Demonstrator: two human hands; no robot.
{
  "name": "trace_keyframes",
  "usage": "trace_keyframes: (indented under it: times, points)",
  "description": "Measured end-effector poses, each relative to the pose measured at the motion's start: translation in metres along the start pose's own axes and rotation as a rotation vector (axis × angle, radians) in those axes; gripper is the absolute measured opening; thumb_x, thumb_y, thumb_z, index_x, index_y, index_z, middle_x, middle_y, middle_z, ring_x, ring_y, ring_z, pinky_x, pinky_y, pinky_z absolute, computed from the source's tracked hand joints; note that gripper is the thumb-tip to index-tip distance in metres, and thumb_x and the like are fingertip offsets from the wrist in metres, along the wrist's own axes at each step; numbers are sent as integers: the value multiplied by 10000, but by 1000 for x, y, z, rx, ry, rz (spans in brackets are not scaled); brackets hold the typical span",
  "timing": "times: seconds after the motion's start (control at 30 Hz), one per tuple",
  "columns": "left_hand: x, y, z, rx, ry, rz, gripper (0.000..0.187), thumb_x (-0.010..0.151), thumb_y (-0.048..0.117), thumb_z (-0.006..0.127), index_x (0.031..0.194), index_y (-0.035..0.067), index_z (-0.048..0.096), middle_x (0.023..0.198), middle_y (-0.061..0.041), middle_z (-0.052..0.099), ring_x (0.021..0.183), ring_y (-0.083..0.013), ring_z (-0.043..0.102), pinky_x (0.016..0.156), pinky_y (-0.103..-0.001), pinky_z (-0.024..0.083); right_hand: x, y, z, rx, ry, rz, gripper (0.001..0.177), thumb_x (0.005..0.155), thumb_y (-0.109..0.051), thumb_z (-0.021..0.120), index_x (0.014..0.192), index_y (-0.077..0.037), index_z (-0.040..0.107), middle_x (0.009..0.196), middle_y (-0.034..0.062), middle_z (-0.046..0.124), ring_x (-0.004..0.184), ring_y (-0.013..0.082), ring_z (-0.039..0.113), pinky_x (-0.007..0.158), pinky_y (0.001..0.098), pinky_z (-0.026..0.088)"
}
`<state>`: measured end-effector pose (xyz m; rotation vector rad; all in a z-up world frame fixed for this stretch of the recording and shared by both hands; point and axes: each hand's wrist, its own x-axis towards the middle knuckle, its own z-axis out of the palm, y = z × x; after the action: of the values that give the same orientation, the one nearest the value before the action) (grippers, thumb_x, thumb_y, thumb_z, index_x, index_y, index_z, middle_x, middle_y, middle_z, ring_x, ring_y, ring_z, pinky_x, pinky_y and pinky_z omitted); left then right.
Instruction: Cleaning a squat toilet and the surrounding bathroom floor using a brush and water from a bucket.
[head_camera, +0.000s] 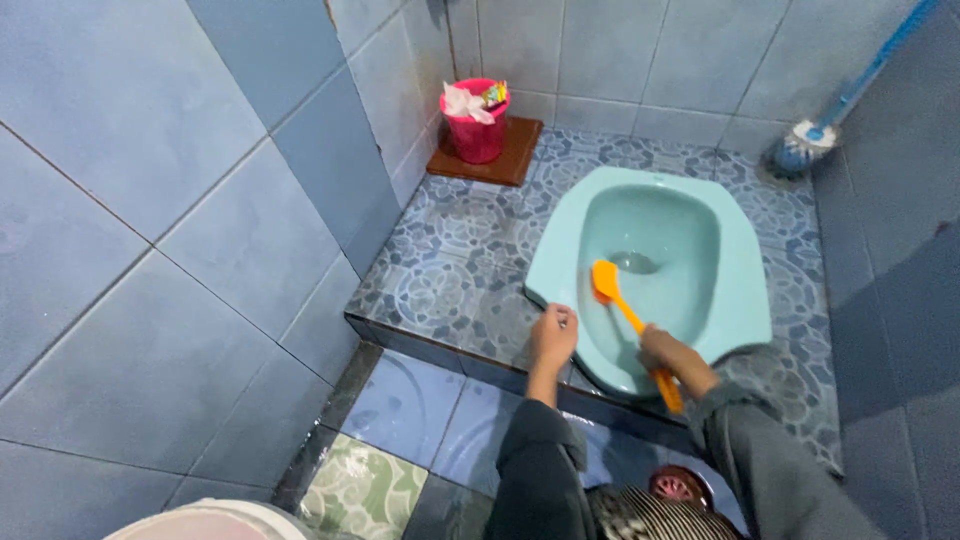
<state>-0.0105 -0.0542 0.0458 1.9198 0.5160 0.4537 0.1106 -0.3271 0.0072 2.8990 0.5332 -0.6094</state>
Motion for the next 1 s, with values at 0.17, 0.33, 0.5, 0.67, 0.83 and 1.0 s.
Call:
trace_keyframes:
  times: [0.17,0.33,0.5,0.67,0.83,1.0]
  points:
    - [8,-8,-11,-36,32,21,250,910,286,655,1041,76,688,981,-132,779,949,-346,734,815,-440,561,-114,42,-37,16,-270,-26,480,998,-136,573,1435,-96,378,1062,152,740,866,257,756,701,410,620]
    - [14,-21,-4,-43,25,-65,245,907,289,648,1026,78,684,952,-129,785,924,-346,739,813,-449,559,-113,55,1,192,-439,28,533,996,-112,565,1465,-75,316,1098,182,721,865,329,783,723,425,641]
    - [0,17,-22,-16,16,-65,578,926,295,645,1383,20,423,996,-126,784,970,-379,717,883,-478,523,10,-2,56,430,-35,51,379,921,-258,614,1190,-6,526,985,244,729,870,365,762,723,452,588]
    - [2,14,-38,-12,29,-106,701,924,287,638,1463,13,283,1013,-117,780,987,-381,718,892,-478,528,-63,-33,-12,795,-175,11,442,987,-340,622,1195,18,467,840,130,657,707,251,670,612,386,572]
    - [8,16,-46,-101,125,-113,761,896,257,617,1501,24,218,990,-102,774,958,-364,725,868,-468,532,-120,31,-22,1114,-171,-32,346,1003,-340,563,1238,-90,610,765,25,545,623,135,504,547,315,481]
    - [20,-35,17,4,-23,18,307,929,313,651,1115,69,674,1023,-123,776,970,-341,737,856,-448,569,-168,90,65,718,-172,91,401,1012,-468,466,1299,-198,540,785,26,601,618,124,574,523,314,546]
